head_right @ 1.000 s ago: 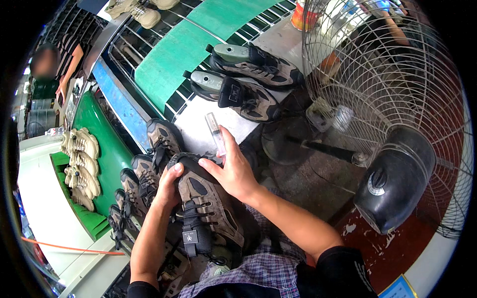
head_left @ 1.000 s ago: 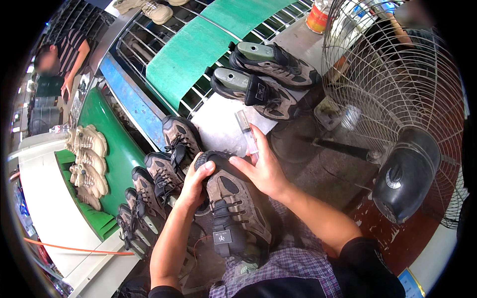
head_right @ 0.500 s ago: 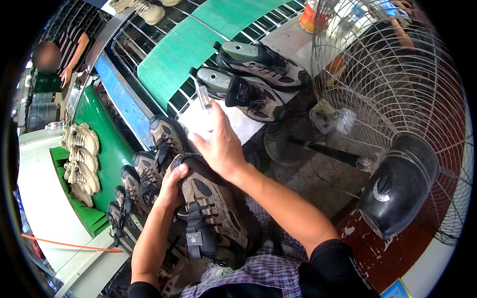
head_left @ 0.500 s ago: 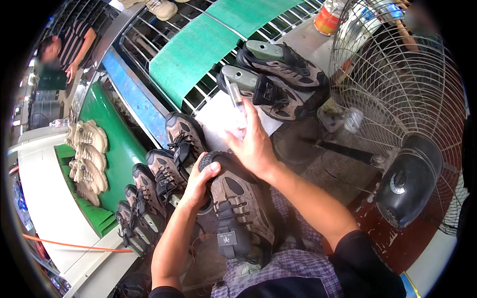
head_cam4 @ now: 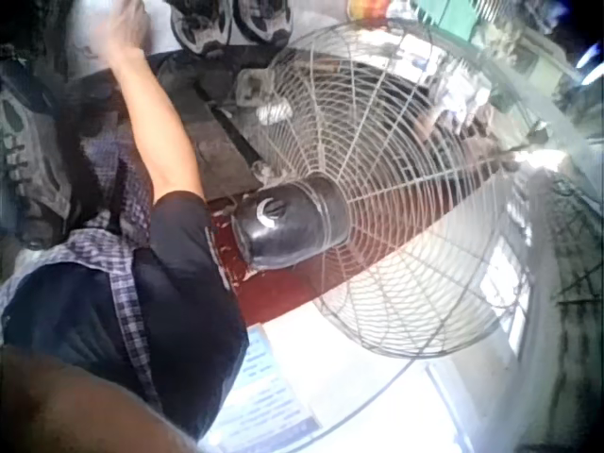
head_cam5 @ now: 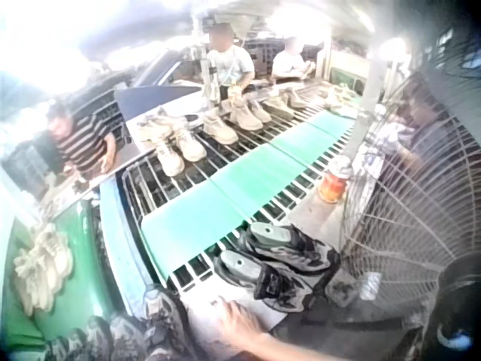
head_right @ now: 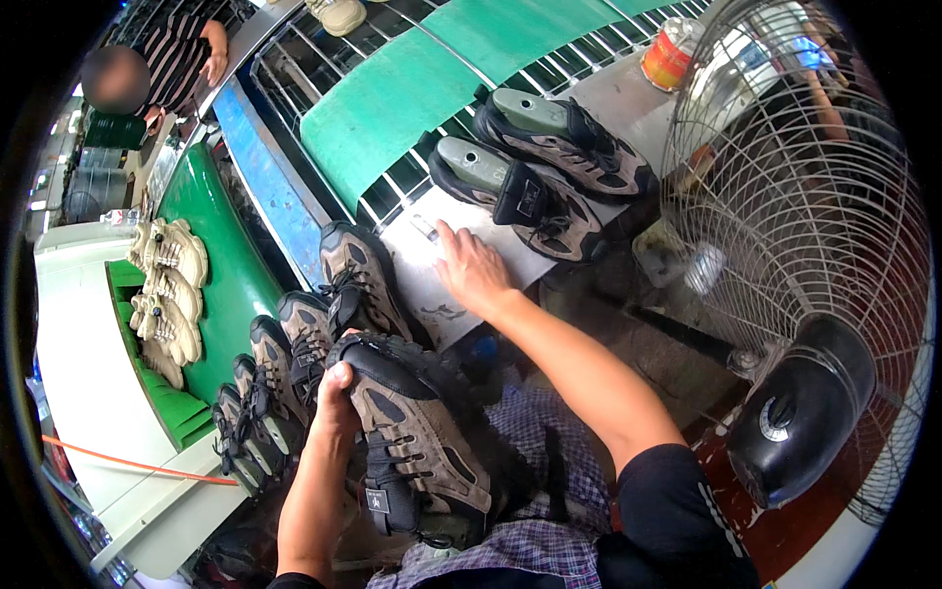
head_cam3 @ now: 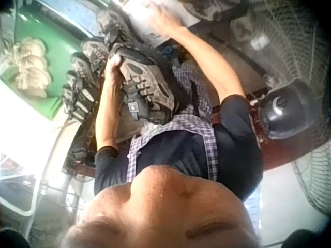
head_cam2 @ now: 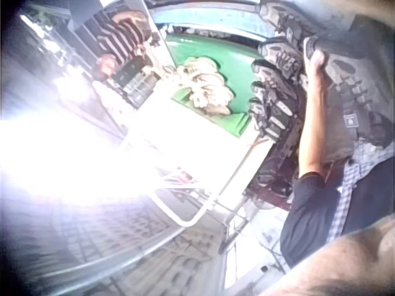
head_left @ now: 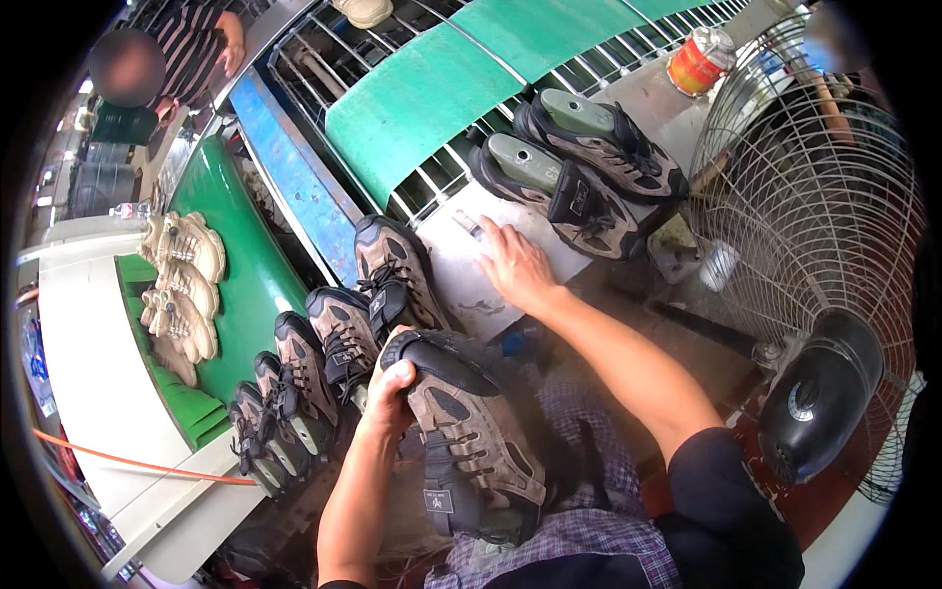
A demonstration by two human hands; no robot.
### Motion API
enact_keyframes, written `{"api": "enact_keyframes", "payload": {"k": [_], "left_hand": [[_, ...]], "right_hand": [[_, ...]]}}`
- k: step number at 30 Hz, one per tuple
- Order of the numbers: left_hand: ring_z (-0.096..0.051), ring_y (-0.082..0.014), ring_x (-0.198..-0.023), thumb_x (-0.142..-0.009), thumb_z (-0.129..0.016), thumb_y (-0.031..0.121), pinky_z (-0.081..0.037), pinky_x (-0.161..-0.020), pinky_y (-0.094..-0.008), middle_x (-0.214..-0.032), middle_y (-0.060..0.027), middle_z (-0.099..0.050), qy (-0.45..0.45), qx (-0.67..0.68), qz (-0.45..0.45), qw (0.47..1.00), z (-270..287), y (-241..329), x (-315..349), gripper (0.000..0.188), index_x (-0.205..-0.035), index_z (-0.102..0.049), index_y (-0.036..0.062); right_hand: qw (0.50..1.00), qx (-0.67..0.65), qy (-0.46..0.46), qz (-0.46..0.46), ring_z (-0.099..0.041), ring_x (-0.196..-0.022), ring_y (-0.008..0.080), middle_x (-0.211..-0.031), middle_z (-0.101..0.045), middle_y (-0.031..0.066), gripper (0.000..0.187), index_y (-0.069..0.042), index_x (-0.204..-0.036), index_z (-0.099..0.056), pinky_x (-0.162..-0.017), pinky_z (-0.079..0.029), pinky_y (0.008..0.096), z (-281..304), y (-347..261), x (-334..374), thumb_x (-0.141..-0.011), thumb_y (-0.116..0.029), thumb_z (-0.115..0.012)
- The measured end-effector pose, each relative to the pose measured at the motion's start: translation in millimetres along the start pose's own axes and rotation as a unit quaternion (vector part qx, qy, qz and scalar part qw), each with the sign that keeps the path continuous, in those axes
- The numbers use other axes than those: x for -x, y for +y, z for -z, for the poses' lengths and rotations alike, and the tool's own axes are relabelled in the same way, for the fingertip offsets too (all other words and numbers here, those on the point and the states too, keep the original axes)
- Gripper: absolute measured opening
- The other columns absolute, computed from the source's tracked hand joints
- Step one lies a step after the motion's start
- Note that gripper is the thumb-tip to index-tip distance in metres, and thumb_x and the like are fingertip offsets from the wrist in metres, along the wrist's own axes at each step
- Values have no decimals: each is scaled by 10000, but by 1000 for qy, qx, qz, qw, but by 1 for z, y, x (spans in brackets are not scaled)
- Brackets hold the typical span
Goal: The person applies a liquid from a syringe along the seam of a shoe and then uses a flat tool to smooth the adhesive while working at a conveyor belt station.
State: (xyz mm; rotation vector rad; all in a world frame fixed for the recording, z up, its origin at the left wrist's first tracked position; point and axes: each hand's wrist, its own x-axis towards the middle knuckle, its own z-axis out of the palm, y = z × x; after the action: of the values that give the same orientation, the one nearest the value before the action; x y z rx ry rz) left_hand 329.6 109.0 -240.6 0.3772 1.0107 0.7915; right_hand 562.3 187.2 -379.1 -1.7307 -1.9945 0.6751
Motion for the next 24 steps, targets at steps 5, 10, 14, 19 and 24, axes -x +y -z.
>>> {"api": "enact_keyframes", "payload": {"k": [5,10,14,19,24], "left_hand": [[-636,-227,-1008,-710,-813,412,-534,-902,-375,-1079,-89,-619,14,-2,-7,1000,10,1,3,634,-1162,-497,100],[-644,-238,-999,-712,-821,420,-535,-900,-379,-1072,-99,-627,18,27,-16,999,14,0,8,644,-1158,-497,87],[-647,-230,-978,-697,-841,427,-538,-878,-371,-1053,-96,-631,20,28,-15,999,17,-3,8,670,-1160,-498,84],[-653,-231,-959,-650,-875,440,-550,-849,-376,-1040,-88,-636,46,29,-17,998,12,-3,11,696,-1124,-496,98],[-672,-264,-956,-660,-861,405,-564,-869,-404,-1028,-111,-653,47,66,-45,996,16,-6,20,679,-1142,-501,92]], "right_hand": [[996,88,4,-11,-571,-1070,339,-1153,-556,154,563,-84,-1415,-457,-926,-443,479,1,13,-10,-935,-307,-651],[996,16,83,37,-579,-1038,326,-1118,-561,132,439,-93,-1296,-568,-902,-458,471,18,-5,9,-920,-287,-686],[979,-187,64,-52,-628,-896,258,-1024,-611,100,319,-68,-1188,-634,-784,-522,379,15,-16,52,-918,-215,-721],[902,-362,25,-235,-612,-816,128,-967,-662,62,303,-46,-1205,-655,-746,-518,276,-3,4,117,-969,-233,-691],[878,-397,10,-267,-590,-798,104,-906,-653,28,326,-32,-1224,-653,-741,-514,270,-3,23,157,-978,-243,-686]]}}
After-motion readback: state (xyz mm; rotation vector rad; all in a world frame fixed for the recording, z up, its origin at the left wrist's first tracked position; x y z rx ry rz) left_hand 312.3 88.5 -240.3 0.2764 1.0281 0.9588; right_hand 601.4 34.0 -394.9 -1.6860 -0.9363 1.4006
